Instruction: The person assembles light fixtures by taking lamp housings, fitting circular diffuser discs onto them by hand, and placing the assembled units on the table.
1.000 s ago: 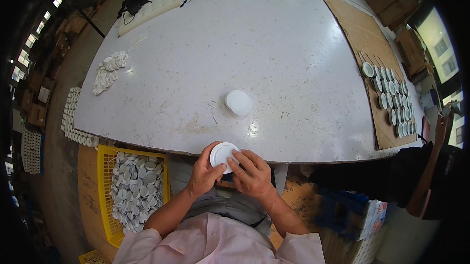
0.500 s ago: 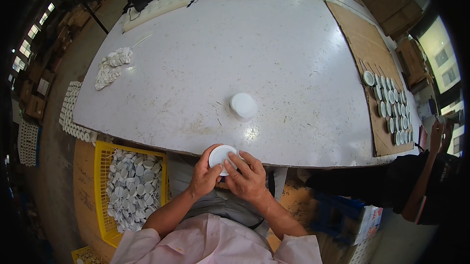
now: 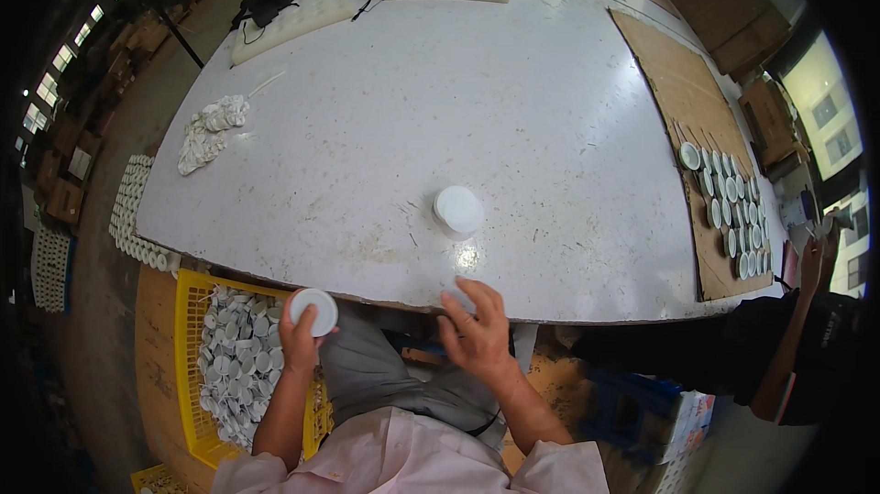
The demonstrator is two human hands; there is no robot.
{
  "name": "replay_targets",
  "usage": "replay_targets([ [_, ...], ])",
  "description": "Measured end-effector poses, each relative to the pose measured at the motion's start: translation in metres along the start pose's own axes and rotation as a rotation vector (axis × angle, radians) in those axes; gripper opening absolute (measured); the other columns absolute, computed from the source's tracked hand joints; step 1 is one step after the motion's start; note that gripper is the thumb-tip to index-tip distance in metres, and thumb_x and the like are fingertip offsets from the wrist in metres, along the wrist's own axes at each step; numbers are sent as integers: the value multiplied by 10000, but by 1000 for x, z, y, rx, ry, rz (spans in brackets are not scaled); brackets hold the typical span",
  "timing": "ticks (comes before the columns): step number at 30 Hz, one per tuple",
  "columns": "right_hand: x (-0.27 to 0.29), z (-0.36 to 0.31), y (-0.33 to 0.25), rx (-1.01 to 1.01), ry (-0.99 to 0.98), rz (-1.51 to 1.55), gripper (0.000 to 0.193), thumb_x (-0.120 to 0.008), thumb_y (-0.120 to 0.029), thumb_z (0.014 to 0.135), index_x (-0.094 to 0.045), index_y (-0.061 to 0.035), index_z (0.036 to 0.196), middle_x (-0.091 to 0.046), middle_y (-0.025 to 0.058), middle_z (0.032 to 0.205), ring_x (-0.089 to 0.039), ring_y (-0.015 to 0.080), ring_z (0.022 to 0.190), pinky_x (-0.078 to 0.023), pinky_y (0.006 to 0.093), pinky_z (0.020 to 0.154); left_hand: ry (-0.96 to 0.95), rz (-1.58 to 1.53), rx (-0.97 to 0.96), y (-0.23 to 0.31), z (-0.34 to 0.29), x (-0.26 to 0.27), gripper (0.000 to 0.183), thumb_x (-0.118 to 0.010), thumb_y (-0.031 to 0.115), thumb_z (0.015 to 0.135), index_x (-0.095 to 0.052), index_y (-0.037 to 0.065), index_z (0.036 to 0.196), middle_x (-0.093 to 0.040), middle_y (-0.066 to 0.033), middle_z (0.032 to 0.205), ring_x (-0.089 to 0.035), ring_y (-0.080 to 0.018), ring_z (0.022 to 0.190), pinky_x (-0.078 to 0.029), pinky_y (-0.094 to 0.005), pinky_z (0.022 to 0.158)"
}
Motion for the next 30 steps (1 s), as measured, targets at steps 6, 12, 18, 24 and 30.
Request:
replay_targets([
  [6, 41, -19, 75, -277, 138, -115, 396, -672, 67, 706, -640, -49, 1083, -580, 171, 1116, -590, 303, 978, -509, 350, 782, 444, -65, 173, -82, 33, 262, 451, -492, 158, 719, -476, 94, 1166, -587, -114, 988, -642, -283, 672, -414, -291, 418],
  [12, 66, -25, 86, -324, 173, -209, 366, -665, 64, 727, -645, -39, 1078, -585, 171, 1106, -614, 292, 951, -515, 338, 781, 1133, 6, 317, -135, -19, 476, 462, -479, 214, 769, -499, 115, 1220, -535, -114, 1146, -571, -286, 887, -502, -375, 667],
  [18, 90, -33, 120, -408, 241, -251, 369, -668, 28, 750, -631, -46, 1109, -590, 160, 1126, -610, 306, 970, -512, 348, 800, 736, 397, 252, -149, 16, 452, 329, -545, 151, 794, -573, 62, 1108, -597, -108, 969, -586, -235, 813, -492, -373, 647],
  [24, 153, -31, 176, -492, 466, -473, 416, -696, -37, 759, -598, -46, 1164, -567, 168, 1160, -542, 337, 1066, -466, 403, 887, 262, 595, 35, -174, 48, 389, 256, -577, 114, 803, -606, 32, 1044, -617, -103, 877, -593, -213, 774, -494, -368, 639],
  [30, 239, -55, 246, -860, 556, -1028, 672, -749, -252, 742, -465, -33, 1310, -431, 239, 1315, -400, 410, 1227, -341, 456, 1026, 207, 937, 32, -143, 30, 206, 143, -576, 39, 840, -611, -32, 959, -635, -79, 828, -607, -171, 741, -479, -291, 679],
])
Point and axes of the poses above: each hand's wrist, its own z-axis towards the middle knuckle, its own x-axis out of the back of the hand, y = z × x, the point moved 8 cm from there along z, towards the middle knuckle
